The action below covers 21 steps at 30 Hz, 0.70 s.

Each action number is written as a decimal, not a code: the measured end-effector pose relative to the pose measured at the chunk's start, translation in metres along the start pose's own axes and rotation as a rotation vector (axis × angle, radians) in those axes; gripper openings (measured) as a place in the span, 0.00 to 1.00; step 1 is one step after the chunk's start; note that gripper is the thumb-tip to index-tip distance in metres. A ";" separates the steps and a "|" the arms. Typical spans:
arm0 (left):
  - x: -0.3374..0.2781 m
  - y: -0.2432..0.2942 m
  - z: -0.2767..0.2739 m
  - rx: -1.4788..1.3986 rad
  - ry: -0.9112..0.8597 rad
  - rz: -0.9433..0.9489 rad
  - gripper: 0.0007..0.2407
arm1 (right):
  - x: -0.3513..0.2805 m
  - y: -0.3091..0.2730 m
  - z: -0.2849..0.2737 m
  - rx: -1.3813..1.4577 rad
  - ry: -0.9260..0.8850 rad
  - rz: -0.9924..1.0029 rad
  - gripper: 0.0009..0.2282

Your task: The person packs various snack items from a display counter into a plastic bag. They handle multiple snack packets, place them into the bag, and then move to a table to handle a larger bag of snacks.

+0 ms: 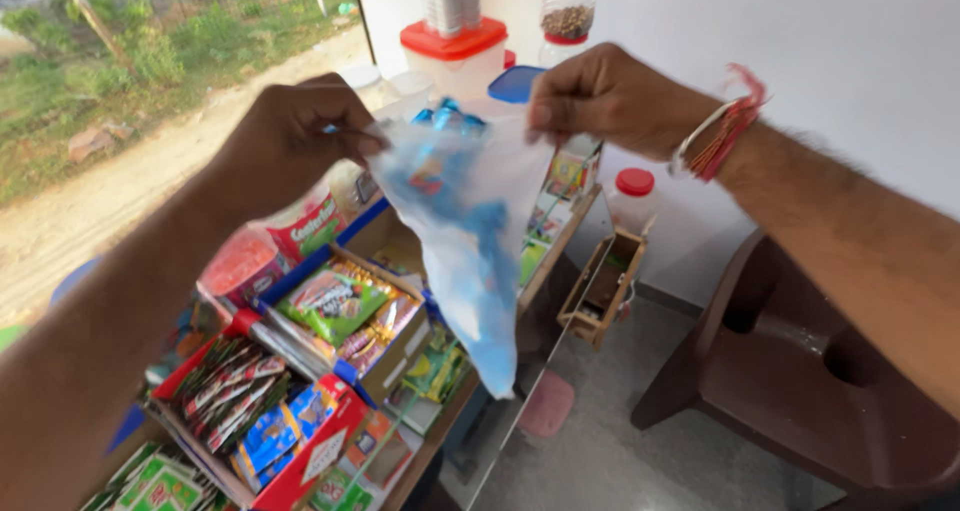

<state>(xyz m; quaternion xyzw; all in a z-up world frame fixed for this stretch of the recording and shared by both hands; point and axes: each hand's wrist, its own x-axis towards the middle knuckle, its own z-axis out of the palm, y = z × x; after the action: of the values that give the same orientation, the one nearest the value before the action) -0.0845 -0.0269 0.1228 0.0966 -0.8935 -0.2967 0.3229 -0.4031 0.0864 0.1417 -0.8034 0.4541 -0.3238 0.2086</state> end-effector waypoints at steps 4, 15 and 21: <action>0.015 -0.007 0.025 0.058 -0.046 0.111 0.03 | -0.007 -0.001 0.019 0.014 -0.064 -0.058 0.15; 0.010 0.007 0.083 0.041 -0.033 0.032 0.02 | -0.047 -0.008 0.021 -0.432 0.163 0.287 0.13; 0.022 0.009 0.115 -0.114 -0.052 0.101 0.06 | -0.073 0.010 0.016 -0.530 0.218 0.565 0.15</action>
<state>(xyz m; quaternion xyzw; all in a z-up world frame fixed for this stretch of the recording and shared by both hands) -0.1739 0.0257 0.0687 0.0253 -0.8870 -0.3327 0.3191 -0.4251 0.1458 0.0998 -0.6340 0.7442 -0.2087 0.0257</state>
